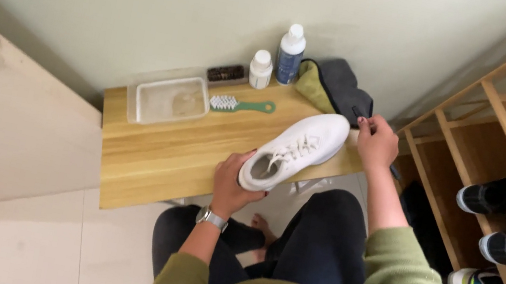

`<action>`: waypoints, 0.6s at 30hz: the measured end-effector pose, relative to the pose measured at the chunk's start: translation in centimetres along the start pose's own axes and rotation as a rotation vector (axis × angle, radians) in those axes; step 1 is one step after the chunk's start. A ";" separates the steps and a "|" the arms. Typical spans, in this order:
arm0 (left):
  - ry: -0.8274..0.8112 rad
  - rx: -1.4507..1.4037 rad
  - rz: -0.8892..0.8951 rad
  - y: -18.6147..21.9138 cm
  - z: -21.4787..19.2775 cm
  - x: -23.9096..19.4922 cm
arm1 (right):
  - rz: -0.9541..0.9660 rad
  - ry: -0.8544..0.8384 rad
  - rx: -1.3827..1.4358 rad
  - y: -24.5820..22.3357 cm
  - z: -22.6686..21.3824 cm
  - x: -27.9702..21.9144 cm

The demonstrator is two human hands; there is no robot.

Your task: The person sits on the floor and scrubs a white sneaker with a small brush. They hold the shoe in one hand and use the brush to clean the upper, laces, and sole areas.

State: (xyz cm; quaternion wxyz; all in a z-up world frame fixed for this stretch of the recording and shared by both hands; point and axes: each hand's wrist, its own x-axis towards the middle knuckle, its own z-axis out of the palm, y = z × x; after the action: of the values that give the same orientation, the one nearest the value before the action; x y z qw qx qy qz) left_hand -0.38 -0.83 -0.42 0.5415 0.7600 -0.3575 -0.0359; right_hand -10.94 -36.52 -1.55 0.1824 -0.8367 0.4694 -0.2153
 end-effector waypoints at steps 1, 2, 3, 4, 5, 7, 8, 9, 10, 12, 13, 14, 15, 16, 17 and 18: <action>0.010 0.009 0.011 -0.1 0.3 0.4 | 0.014 0.001 0.108 0.0 0.1 1.1; 0.014 0.003 0.022 -0.1 0.3 1.0 | 0.008 0.013 0.108 -0.6 -0.5 0.8; 0.016 0.003 0.011 -0.2 0.3 0.7 | 0.030 -0.046 0.045 -0.8 -1.0 -0.2; 0.018 0.003 -0.001 -0.3 0.3 0.5 | 0.052 -0.105 -0.018 -1.0 -1.4 -1.3; 0.011 0.001 -0.002 -0.2 0.1 0.2 | 0.059 -0.105 -0.021 0.4 -1.2 -1.5; 0.012 0.008 0.026 0.0 0.0 0.5 | 0.086 -0.025 0.165 2.7 -1.1 -0.7; 0.024 0.003 0.035 -0.5 0.2 1.4 | 0.073 -0.015 0.166 1.7 -1.8 -0.3; 0.026 -0.029 0.037 -1.0 0.3 1.1 | 0.056 -0.010 0.353 1.2 -2.4 -1.1; 0.028 -0.062 0.038 -1.5 0.5 0.8 | 0.040 -0.005 0.541 0.8 -3.0 -1.8; 0.026 -0.063 0.044 -0.7 0.4 0.7 | -0.007 -0.033 0.465 2.1 -1.7 -2.5; 0.033 -0.060 0.069 -0.4 0.2 1.3 | -0.065 -0.049 0.402 2.4 -1.0 -2.2; 0.034 -0.060 0.073 -0.4 0.2 1.3 | -0.067 -0.045 0.403 2.8 -1.2 -2.0; 0.034 -0.046 0.065 -0.5 0.2 1.2 | 0.006 -0.045 0.412 3.2 -1.4 -1.6; 0.034 -0.032 0.057 -0.5 0.3 1.1 | 0.079 -0.045 0.421 3.6 -1.5 -1.3; 0.038 -0.034 0.053 -0.5 0.2 1.5 | 0.076 -0.049 0.417 2.2 -2.0 -1.6; 0.047 -0.052 0.063 -0.4 0.3 1.8 | 0.042 -0.057 0.466 0.9 -2.4 -2.0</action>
State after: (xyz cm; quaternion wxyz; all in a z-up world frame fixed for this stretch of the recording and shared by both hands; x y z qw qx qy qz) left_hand 1.07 -2.03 -0.28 0.5704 0.7346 -0.3674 -0.0105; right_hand -13.78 -35.52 -0.32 0.3884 -0.7677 0.4190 -0.2902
